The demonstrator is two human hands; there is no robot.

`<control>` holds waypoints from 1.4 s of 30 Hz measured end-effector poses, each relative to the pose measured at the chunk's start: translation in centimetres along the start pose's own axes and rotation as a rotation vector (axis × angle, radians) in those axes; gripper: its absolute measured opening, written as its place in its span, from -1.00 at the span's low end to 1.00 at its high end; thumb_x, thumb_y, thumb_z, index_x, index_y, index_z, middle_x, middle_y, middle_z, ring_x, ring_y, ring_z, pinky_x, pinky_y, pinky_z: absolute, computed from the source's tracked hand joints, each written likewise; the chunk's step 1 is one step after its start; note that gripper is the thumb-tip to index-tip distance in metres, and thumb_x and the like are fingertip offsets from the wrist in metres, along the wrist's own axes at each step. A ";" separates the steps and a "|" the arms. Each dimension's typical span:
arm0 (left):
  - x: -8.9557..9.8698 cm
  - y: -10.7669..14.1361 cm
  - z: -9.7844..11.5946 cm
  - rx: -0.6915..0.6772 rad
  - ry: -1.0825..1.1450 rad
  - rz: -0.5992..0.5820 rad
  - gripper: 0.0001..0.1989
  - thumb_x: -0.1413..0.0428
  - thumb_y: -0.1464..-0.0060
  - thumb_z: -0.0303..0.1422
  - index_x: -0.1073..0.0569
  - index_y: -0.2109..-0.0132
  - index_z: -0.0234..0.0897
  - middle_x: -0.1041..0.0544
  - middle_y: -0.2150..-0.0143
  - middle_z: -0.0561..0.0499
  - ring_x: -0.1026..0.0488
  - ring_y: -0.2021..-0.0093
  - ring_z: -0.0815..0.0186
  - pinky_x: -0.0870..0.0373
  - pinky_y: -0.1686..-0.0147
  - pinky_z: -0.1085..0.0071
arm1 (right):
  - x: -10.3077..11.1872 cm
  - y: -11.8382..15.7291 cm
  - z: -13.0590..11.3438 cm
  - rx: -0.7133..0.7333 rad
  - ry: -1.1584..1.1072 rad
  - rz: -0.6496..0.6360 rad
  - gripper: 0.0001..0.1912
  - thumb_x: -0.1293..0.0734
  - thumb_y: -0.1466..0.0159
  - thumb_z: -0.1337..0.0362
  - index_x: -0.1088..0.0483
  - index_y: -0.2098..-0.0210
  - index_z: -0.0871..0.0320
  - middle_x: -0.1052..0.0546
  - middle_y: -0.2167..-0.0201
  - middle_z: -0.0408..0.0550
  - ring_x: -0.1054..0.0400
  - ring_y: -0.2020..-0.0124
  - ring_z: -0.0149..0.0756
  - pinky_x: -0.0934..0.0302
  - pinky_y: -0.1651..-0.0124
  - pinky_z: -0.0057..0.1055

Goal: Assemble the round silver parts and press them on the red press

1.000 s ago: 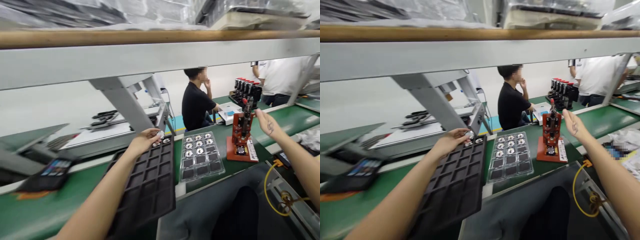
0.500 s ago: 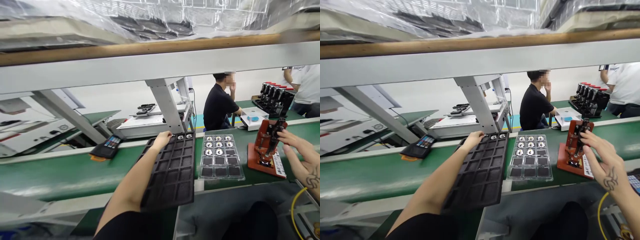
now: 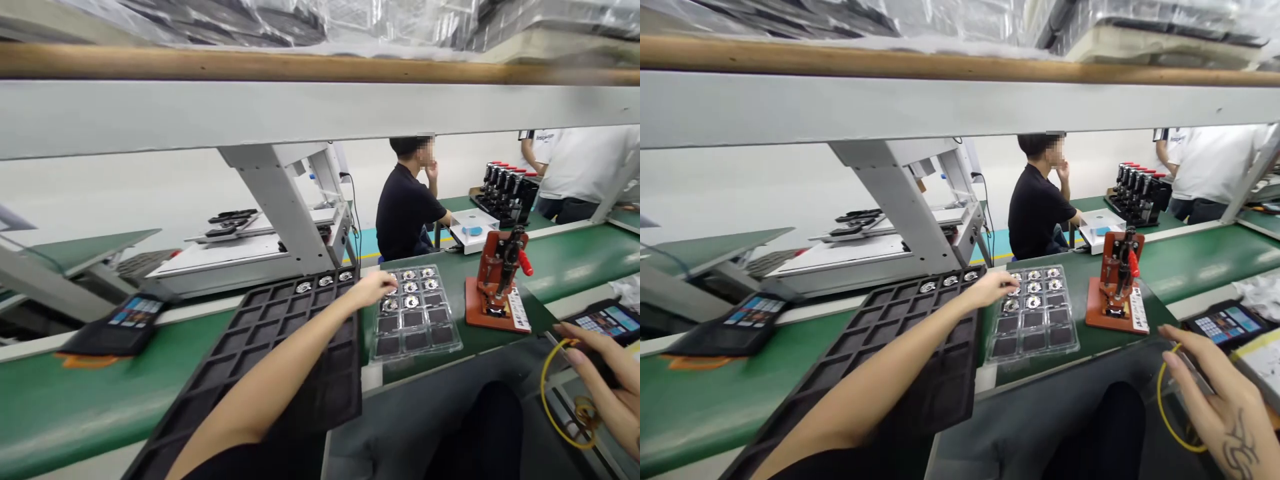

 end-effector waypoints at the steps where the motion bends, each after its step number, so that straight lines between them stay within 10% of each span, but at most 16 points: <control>1: -1.3 -0.9 2.0 -0.068 0.008 -0.053 -0.78 -0.23 -0.27 -0.28 -0.69 -0.01 -0.13 -0.65 -0.05 -0.05 -0.56 -0.11 0.11 -0.41 -0.17 0.33 | 0.0 0.3 -0.4 0.005 -0.005 -0.041 -0.57 -0.33 -0.44 -0.13 -0.57 -0.13 -0.06 -0.70 -0.05 -0.05 -0.66 0.01 -0.02 -0.57 -0.01 -0.24; 6: -3.9 -2.9 6.0 -0.167 -0.033 -0.216 -0.62 -0.38 0.06 -0.37 -0.64 0.02 -0.12 -0.57 0.08 -0.02 -0.54 0.01 0.09 -0.43 0.05 0.35 | 1.7 3.8 1.4 -0.039 0.029 -0.096 -0.60 -0.36 -0.43 -0.12 -0.59 -0.08 -0.05 -0.72 0.00 -0.06 -0.70 0.12 -0.10 -0.62 0.16 -0.43; 15: -0.8 -3.1 9.6 -0.112 -0.055 -0.187 -0.76 -0.26 0.15 -0.48 -0.34 0.37 -0.18 -0.45 0.42 0.11 -0.44 0.35 0.22 -0.29 0.30 0.39 | 6.0 10.7 4.9 -0.233 0.017 -0.053 -0.68 -0.44 -0.37 -0.08 -0.66 0.01 -0.10 -0.75 0.10 -0.10 -0.71 0.23 -0.10 -0.55 0.45 -0.54; 21: 0.9 0.5 23.6 -0.423 0.122 -0.084 -0.90 -0.06 -0.16 -0.45 -0.37 0.18 -0.17 -0.55 0.16 0.03 -0.51 0.18 0.24 -0.40 0.16 0.37 | 6.0 11.4 4.7 -0.497 -0.199 -0.089 -0.57 -0.36 -0.42 -0.16 -0.66 0.01 -0.01 -0.74 0.12 0.02 -0.67 0.08 -0.01 -0.57 -0.05 -0.28; 29: -3.1 6.6 45.6 -1.381 0.377 0.121 -0.87 -0.05 -0.38 -0.53 -0.45 0.06 -0.23 -0.60 0.09 -0.11 -0.59 0.10 0.21 -0.55 0.09 0.33 | 6.1 6.4 2.4 -0.484 -0.673 -0.013 -0.38 -0.43 -0.38 -0.16 -0.39 -0.27 0.06 -0.56 0.08 0.01 -0.49 0.22 -0.22 -0.46 0.17 -0.29; 34: -4.6 7.5 49.5 -1.718 0.408 0.364 -0.83 -0.07 -0.42 -0.54 -0.46 -0.08 -0.32 -0.64 0.05 -0.22 -0.62 0.04 0.13 -0.62 0.04 0.19 | 9.8 7.4 2.5 -0.491 -0.524 0.036 -0.47 -0.55 -0.30 0.13 -0.45 -0.22 0.00 -0.49 0.20 -0.12 -0.42 0.28 -0.29 -0.42 0.15 -0.30; 42: -7.8 6.2 53.3 -1.713 0.472 0.165 -0.79 -0.04 -0.44 -0.48 -0.54 -0.06 -0.19 -0.67 0.01 -0.15 -0.64 0.01 0.14 -0.63 -0.01 0.21 | 13.3 8.8 4.6 -0.567 -0.331 0.129 -0.61 -0.56 -0.26 0.14 -0.54 -0.03 0.09 -0.50 0.38 -0.18 -0.40 0.40 -0.31 -0.37 0.29 -0.35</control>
Point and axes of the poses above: each hand's wrist, its own y-axis away from the middle knuckle, its own x-axis out of the back of the hand, z = x × y, the point moved 7 cm from there along -y, towards the middle knuckle
